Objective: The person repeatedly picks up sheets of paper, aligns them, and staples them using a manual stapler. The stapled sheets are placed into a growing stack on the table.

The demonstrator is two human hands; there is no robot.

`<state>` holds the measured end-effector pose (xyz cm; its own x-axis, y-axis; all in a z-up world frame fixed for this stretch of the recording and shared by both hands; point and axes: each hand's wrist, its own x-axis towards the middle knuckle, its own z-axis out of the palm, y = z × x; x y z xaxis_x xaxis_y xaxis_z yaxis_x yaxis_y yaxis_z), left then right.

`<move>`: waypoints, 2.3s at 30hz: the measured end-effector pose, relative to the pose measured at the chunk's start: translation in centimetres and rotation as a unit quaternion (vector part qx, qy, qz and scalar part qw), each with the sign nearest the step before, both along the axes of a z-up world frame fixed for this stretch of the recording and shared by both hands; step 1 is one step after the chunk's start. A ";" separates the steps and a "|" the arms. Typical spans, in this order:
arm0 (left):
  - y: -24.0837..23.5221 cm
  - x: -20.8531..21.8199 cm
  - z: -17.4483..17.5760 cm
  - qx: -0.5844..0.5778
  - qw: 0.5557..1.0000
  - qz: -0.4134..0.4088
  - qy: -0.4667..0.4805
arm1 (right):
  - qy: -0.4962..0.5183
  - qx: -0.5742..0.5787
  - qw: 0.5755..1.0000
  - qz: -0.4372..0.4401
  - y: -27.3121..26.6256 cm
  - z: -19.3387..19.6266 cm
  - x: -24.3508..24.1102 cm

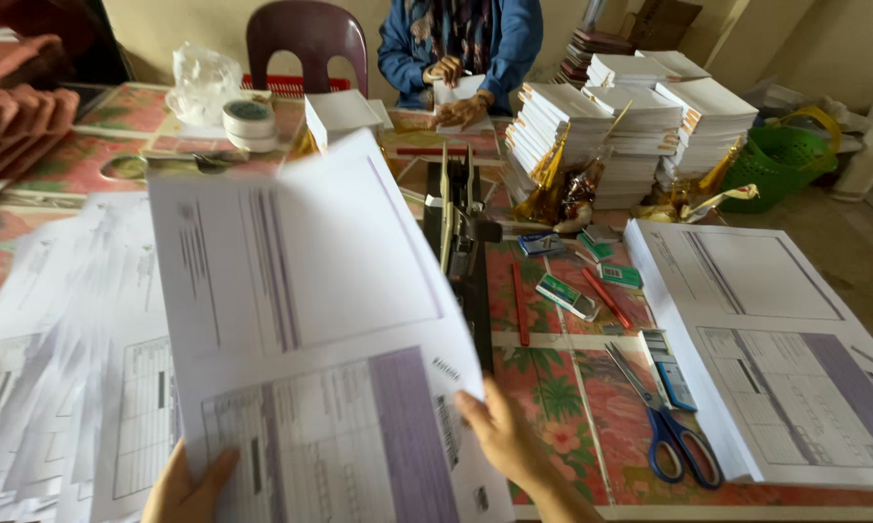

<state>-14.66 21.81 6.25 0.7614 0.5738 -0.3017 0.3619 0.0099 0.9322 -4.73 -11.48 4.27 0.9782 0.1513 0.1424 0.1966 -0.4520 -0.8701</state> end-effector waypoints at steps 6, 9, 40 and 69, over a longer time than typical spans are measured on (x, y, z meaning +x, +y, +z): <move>2.2 -0.4 -2.9 -0.018 0.999 0.011 0.032 | 0.305 0.182 0.934 0.047 1.6 -4.7 2.0; 0.3 3.4 -3.6 -0.072 0.994 -0.054 0.066 | 0.286 0.159 0.945 0.029 -2.5 -7.8 4.5; -13.8 20.6 -5.1 0.061 0.967 -0.244 0.036 | 0.004 -0.200 0.938 -0.282 -13.1 2.5 7.9; -12.4 24.5 -11.0 0.118 0.957 -0.261 0.052 | 0.009 -0.284 0.956 0.071 7.5 20.6 12.9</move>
<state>9.82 9.36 -4.71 0.9359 0.1849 -0.2998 0.3505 -0.4035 0.8452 8.18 -4.02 24.92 0.9433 0.3312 -0.0194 0.2785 -0.8222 -0.4965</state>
